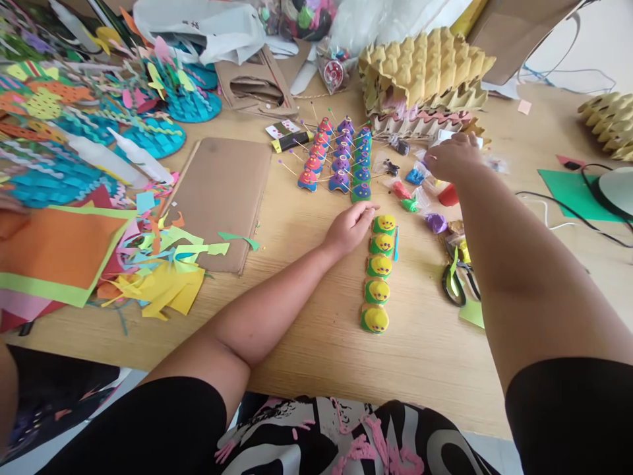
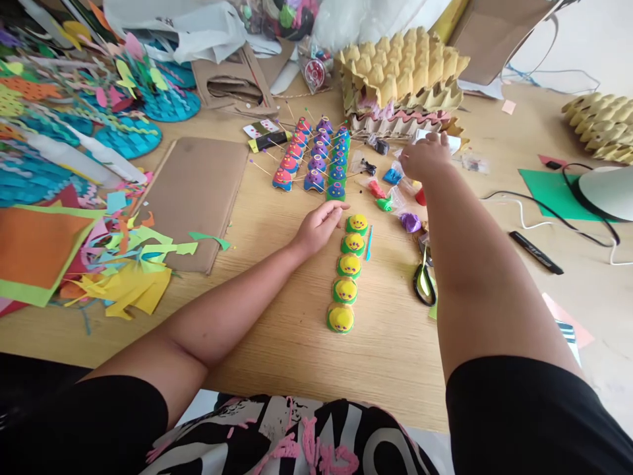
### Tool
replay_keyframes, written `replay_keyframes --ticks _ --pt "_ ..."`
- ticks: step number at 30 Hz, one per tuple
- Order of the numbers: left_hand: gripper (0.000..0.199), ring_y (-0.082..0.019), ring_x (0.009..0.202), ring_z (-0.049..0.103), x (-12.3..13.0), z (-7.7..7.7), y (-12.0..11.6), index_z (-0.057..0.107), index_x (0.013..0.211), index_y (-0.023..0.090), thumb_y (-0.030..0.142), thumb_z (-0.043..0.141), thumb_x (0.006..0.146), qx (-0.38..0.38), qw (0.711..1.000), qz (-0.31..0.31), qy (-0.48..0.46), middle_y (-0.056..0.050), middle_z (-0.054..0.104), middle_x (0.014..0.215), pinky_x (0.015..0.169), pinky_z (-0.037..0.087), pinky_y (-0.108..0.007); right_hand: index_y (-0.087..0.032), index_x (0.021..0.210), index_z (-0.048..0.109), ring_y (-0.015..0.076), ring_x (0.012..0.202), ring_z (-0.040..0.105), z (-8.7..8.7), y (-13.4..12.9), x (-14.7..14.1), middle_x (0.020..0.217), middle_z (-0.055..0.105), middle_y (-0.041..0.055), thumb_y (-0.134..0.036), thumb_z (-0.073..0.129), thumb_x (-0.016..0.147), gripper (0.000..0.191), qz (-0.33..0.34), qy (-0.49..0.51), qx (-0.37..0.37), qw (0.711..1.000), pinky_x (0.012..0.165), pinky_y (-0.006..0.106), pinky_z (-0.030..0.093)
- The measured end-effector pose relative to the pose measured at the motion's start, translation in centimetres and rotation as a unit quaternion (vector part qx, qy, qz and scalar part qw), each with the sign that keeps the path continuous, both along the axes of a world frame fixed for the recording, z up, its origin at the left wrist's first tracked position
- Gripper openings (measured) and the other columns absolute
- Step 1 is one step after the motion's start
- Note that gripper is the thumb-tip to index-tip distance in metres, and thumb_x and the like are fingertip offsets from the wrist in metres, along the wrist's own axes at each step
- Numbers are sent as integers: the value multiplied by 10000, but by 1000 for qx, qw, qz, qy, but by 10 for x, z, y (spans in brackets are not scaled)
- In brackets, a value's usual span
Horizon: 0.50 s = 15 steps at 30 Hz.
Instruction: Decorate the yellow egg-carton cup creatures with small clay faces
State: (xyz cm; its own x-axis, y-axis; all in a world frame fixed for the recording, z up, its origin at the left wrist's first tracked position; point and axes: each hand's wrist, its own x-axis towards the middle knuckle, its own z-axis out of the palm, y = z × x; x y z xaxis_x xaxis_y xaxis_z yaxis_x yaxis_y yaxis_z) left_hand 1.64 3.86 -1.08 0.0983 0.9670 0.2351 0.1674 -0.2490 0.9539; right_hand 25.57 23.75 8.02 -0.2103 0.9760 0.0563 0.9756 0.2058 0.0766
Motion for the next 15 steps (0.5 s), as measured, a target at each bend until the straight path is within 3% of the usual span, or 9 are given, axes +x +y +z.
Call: replay_keyframes --ticks 3,8,13,15 --pt "382 -202 1095 748 0 2 -1 698 1254 168 429 472 1091 -5 1000 -3 -1 -94 799 1216 993 573 -317 47 1163 760 371 1550 459 -10 17 -2 1487 610 372 -386 512 1089 504 -20 -4 -27 999 1180 710 284" --pt "377 -205 1107 746 0 4 -3 697 1261 145 396 478 1086 -7 1000 -5 -7 -110 792 1230 998 562 -318 101 1052 770 431 1619 354 -12 30 -8 1472 600 385 -496 404 1086 702 -64 -37 -90 993 1168 705 298" --pt "374 -190 1045 751 0 4 -2 705 1239 185 443 477 1094 -8 1000 -1 2 -77 806 1164 981 580 -313 123 1044 770 449 1566 443 -28 43 -2 1412 625 408 -540 451 1058 736 -68 -45 -61 995 1172 711 308" --pt "383 -190 1004 750 1 3 -1 705 1237 194 464 473 1095 -8 1000 2 5 -70 808 1132 950 591 -317 122 959 778 444 1523 509 -36 50 5 1346 660 420 -525 541 1032 692 -35 -2 -25 999 1176 718 308"
